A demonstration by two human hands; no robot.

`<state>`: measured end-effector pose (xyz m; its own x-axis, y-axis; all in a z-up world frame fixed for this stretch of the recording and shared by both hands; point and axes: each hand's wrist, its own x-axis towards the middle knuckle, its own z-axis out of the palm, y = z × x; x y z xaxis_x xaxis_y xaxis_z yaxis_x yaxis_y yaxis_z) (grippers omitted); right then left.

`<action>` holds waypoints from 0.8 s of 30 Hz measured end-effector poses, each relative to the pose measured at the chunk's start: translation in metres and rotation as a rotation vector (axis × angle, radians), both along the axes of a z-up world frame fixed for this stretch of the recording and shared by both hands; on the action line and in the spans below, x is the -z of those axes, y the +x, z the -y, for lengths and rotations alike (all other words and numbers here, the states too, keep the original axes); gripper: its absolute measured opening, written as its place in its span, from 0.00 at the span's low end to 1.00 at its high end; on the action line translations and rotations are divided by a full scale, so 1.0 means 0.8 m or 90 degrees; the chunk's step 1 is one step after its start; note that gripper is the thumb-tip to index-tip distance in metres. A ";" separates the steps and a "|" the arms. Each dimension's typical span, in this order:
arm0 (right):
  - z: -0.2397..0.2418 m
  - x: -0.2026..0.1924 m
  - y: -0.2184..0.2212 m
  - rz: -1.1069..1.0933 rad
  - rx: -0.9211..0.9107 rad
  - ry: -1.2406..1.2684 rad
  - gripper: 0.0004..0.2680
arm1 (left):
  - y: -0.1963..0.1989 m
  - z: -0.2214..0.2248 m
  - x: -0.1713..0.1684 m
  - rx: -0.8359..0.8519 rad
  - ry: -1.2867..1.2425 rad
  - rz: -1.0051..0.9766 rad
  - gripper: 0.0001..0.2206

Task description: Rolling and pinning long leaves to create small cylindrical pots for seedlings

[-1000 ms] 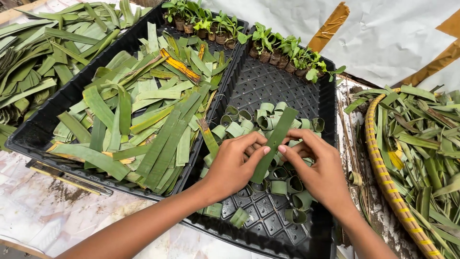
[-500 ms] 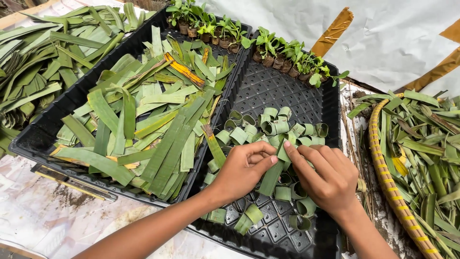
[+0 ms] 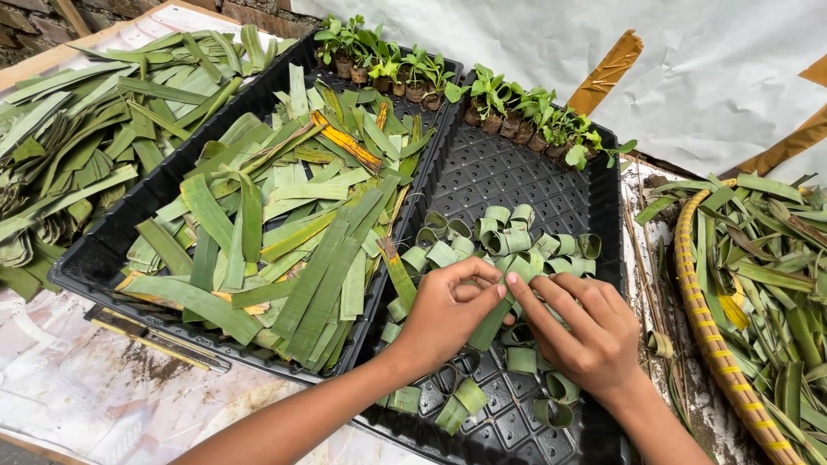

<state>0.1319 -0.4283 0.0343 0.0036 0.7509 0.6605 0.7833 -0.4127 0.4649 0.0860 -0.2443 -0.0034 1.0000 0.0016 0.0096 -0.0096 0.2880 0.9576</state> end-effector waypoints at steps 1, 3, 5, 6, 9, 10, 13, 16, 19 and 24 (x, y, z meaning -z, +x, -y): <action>-0.001 0.003 0.000 0.001 -0.001 0.003 0.09 | -0.002 -0.001 -0.005 -0.001 0.003 0.001 0.02; -0.002 0.010 0.000 -0.164 0.016 0.083 0.09 | -0.004 -0.002 -0.013 -0.026 0.101 0.044 0.02; -0.006 0.007 -0.003 -0.265 0.033 0.108 0.11 | -0.008 -0.004 -0.016 -0.044 0.164 0.097 0.02; -0.007 0.006 -0.004 -0.368 0.048 0.132 0.13 | -0.010 -0.004 -0.017 -0.062 0.226 0.149 0.03; -0.007 0.003 -0.002 -0.477 0.008 0.166 0.10 | -0.009 -0.006 -0.015 -0.063 0.279 0.176 0.05; -0.007 0.004 -0.004 -0.478 0.007 0.166 0.10 | -0.009 -0.005 -0.013 -0.064 0.278 0.175 0.05; -0.009 0.005 -0.005 -0.362 -0.011 0.137 0.12 | -0.006 -0.005 -0.009 -0.038 0.225 0.091 0.06; -0.013 0.004 -0.010 -0.243 -0.008 0.087 0.13 | -0.003 -0.005 -0.002 -0.059 0.224 0.037 0.06; -0.016 0.002 -0.012 -0.148 0.010 0.037 0.12 | 0.004 -0.004 0.003 -0.077 0.089 -0.059 0.06; -0.017 0.002 -0.012 -0.148 0.011 0.012 0.12 | 0.007 -0.006 -0.003 -0.064 -0.048 -0.065 0.09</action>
<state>0.1225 -0.4148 0.0328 0.1692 0.7366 0.6548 0.8613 -0.4335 0.2650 0.0917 -0.2394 -0.0010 0.9906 0.0980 -0.0958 0.0543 0.3610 0.9310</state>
